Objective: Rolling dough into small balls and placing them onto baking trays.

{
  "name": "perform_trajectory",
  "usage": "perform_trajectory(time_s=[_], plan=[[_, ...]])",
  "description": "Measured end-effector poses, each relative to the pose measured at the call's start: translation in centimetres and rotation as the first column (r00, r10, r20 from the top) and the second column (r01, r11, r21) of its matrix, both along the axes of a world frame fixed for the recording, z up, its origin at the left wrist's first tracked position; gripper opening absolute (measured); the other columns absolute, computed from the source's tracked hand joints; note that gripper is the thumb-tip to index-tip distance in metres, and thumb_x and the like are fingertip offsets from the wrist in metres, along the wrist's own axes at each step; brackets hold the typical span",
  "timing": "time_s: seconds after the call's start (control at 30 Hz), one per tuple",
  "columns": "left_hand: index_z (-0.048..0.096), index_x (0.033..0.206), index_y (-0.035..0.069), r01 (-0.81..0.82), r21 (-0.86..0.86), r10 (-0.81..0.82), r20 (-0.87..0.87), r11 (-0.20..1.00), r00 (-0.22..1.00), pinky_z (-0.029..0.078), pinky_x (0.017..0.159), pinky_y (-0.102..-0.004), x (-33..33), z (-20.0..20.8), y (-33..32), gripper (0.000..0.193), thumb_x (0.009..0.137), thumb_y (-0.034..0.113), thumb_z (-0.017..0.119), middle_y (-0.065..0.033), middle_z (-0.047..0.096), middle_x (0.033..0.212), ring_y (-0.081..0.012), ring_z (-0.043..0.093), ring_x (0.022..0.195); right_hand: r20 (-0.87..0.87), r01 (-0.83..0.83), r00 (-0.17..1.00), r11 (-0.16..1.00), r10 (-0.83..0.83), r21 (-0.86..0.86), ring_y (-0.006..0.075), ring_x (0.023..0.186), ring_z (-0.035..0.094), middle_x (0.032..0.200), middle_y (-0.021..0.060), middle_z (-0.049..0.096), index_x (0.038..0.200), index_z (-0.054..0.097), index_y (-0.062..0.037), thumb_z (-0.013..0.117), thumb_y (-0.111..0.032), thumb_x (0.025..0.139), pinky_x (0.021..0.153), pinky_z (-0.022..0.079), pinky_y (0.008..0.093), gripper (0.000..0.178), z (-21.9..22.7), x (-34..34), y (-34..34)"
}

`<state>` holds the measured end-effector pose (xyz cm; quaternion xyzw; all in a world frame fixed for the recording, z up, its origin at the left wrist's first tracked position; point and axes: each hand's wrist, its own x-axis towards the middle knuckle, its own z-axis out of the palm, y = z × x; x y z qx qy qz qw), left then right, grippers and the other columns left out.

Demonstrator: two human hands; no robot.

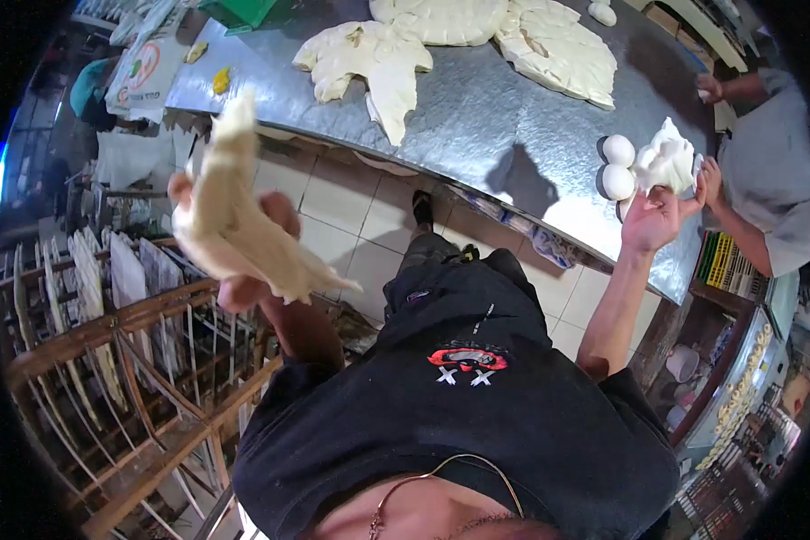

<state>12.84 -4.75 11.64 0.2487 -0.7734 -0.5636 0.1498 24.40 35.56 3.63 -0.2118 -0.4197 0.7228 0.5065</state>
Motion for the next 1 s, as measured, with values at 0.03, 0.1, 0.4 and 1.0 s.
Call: perform_trajectory(time_s=[0.03, 0.1, 0.4, 1.0], plan=[[0.040, 0.138, 0.012, 0.267, 0.112, -0.240, -0.209, 0.957, 0.948, 0.052, 0.081, -0.0326, -0.8, -1.4, 1.2, 0.065, 0.084, 0.037, 0.067, -0.0118, 0.058, 0.108, -0.0208, 0.059, 0.092, -0.017, -0.015, 1.000, 0.994, 0.017, 0.104, 0.0342, 0.120, 0.052, 0.134, 0.0176, 0.045, 0.136, 0.034, -0.0137, 0.045, 0.010, 0.073, 0.094, 0.054, 0.0450, 0.068, -0.9, -0.1, 0.6], [0.042, 0.137, 0.014, 0.796, 0.388, -0.618, -0.501, 0.465, 0.606, 0.050, 0.080, -0.0295, -3.5, -4.2, 4.7, 0.062, 0.084, 0.029, 0.071, -0.0084, 0.060, 0.106, -0.0188, 0.059, 0.089, 0.050, -0.033, 0.999, 0.973, 0.022, 0.227, 0.0303, 0.122, 0.050, 0.136, 0.0162, 0.043, 0.141, 0.030, -0.0102, 0.046, 0.005, 0.073, 0.097, 0.050, 0.0386, 0.072, -7.1, 0.5, 2.9], [0.040, 0.141, 0.004, 0.751, -0.569, -0.896, 0.056, 0.334, 0.440, 0.030, 0.107, -0.0533, -7.8, -25.3, 19.3, 0.076, 0.082, 0.039, 0.074, -0.0221, 0.036, 0.144, -0.0403, 0.035, 0.132, 0.689, -0.444, 0.437, 0.527, -0.579, 0.725, 0.0425, 0.125, 0.040, 0.141, 0.0219, 0.042, 0.132, 0.053, -0.0064, 0.068, -0.028, 0.079, 0.102, 0.032, 0.0521, 0.059, -15.6, -1.5, -3.7], [0.061, 0.056, 0.007, 0.596, -0.765, -0.926, 0.001, 0.243, 0.379, 0.048, 0.052, -0.0475, -16.6, -28.3, 26.1, 0.033, 0.084, 0.024, 0.059, -0.0149, 0.061, 0.058, -0.0347, 0.060, 0.052, 0.491, -0.276, 0.158, 0.439, -0.857, 0.855, 0.0353, 0.054, 0.057, 0.057, 0.0160, 0.058, 0.056, 0.055, -0.0046, 0.062, -0.023, 0.086, 0.055, 0.044, 0.0483, 0.036, -21.5, -10.1, 0.6]])
